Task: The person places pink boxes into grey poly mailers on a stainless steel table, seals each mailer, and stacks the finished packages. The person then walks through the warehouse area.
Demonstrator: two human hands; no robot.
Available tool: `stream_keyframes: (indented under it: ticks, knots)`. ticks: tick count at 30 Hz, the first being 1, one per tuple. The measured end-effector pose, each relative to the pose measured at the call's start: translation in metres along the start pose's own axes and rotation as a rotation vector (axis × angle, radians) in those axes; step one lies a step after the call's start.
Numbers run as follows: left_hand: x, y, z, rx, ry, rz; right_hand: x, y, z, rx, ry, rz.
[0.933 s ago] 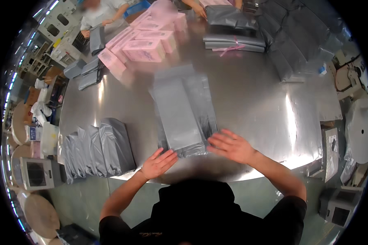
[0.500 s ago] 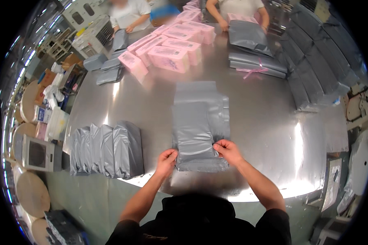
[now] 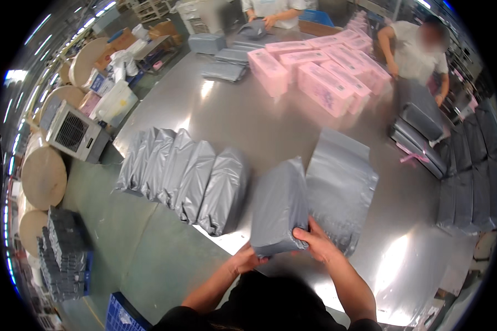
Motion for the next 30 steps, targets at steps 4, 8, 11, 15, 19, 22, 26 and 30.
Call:
stream_keyframes:
  ticks: [4,8,11,15,19,22,26,30]
  knots:
    - [0.037,-0.005,-0.030,0.006,0.316,-0.262,-0.089,-0.043,0.032,0.085,0.073,-0.381]
    - [0.097,-0.011,-0.082,-0.121,0.283,-0.355,-0.114,0.008,0.124,0.306,0.330,-0.972]
    - [0.133,0.077,-0.092,-0.646,0.773,-0.313,-0.153,-0.012,0.146,0.183,0.061,-0.687]
    - [0.193,0.292,-0.081,-1.222,0.990,0.034,-0.186,-0.033,0.175,0.074,-0.259,-0.566]
    - [0.255,0.386,-0.056,-1.187,0.856,0.207,-0.103,-0.143,0.218,0.396,-0.021,-0.925]
    - [0.228,0.355,-0.049,-1.145,1.092,0.226,0.045,-0.306,0.188,0.733,0.942,-1.129]
    - [0.373,0.228,-0.104,-0.963,0.973,0.475,0.165,-0.417,0.159,0.436,1.556,-1.624]
    - [0.150,0.097,-0.077,-0.488,1.240,0.666,0.189,-0.394,0.177,0.571,1.381,-1.595]
Point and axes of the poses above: each hand's wrist, its own z-axis towards the middle knuckle, its own x-axis out of the back of the hand, y = z × x, the point moved 3 cm from there along z, towards the middle knuckle, and after that the axes turned 12 degrees about -x, right-handed, at the moved point
